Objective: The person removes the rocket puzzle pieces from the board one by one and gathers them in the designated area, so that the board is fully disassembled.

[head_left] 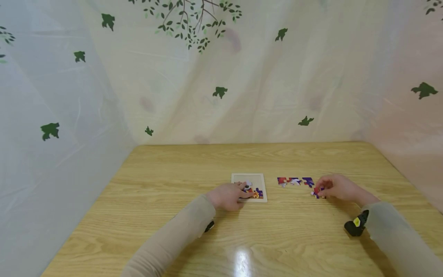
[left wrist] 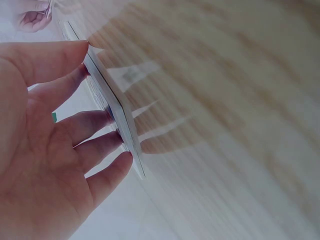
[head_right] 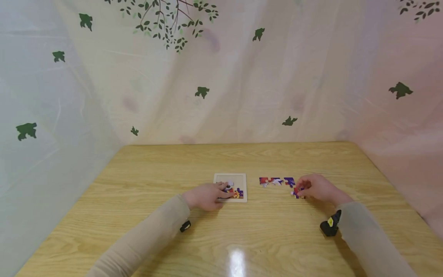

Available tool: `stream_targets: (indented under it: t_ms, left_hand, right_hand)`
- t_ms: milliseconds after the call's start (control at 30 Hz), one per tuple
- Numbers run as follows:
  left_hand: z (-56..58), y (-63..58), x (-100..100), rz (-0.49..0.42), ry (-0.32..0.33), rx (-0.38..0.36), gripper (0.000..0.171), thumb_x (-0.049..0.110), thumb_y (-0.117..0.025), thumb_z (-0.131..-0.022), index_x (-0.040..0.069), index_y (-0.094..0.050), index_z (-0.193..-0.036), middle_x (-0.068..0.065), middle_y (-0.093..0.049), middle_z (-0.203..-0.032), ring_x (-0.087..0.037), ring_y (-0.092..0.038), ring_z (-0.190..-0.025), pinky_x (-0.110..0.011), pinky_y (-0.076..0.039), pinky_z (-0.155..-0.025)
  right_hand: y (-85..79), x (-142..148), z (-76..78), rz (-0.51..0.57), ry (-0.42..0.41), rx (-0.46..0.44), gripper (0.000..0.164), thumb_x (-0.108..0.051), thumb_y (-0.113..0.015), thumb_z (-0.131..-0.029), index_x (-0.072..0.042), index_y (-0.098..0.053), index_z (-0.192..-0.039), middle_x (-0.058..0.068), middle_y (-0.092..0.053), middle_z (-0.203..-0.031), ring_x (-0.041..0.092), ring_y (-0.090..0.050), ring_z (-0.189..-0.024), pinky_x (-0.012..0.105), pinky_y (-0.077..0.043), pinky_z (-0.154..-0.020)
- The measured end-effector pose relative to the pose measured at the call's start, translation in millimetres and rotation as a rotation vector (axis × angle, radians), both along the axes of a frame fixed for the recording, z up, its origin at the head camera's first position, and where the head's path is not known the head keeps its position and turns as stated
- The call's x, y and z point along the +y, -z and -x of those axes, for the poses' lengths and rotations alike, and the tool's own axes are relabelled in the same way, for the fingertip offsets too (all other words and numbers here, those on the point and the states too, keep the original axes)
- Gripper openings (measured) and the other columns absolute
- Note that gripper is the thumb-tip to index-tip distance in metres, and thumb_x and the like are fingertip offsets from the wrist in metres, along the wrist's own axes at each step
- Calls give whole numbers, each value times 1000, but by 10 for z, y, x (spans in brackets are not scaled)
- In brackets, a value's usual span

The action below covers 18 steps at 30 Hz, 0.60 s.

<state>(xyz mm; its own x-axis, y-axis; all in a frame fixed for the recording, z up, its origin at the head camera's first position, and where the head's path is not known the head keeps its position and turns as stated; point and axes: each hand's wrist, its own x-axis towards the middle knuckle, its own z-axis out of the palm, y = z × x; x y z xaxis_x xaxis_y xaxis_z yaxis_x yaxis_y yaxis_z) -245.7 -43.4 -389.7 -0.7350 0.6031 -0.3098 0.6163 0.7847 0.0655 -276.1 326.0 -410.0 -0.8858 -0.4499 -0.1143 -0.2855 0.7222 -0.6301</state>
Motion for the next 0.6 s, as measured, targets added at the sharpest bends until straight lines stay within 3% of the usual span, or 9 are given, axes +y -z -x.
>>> stream_targets:
  t_ms: [267,600]
  left_hand:
    - [-10,-16,-7,1,-8,-8,50,25,-50,-96,33,-38,-144,-9,-24,-155,-23,-29,-142,-33,-30,-113]
    - [-5,-9,6,7,-40,-16,59,9,-50,-93,36,-37,-143,-5,-23,-156,-21,-27,-143,-26,-37,-105]
  right_hand:
    - [-30,-88,-2,-73,-3,97,16,-13,-72,-82,-5,-67,-95,3,-66,-91,12,-52,-78,23,-44,-66]
    - [-17,-142,-12,-79,15,87,14,-12,-71,-83,-4,-67,-94,5,-67,-91,14,-54,-78,26,-45,-66]
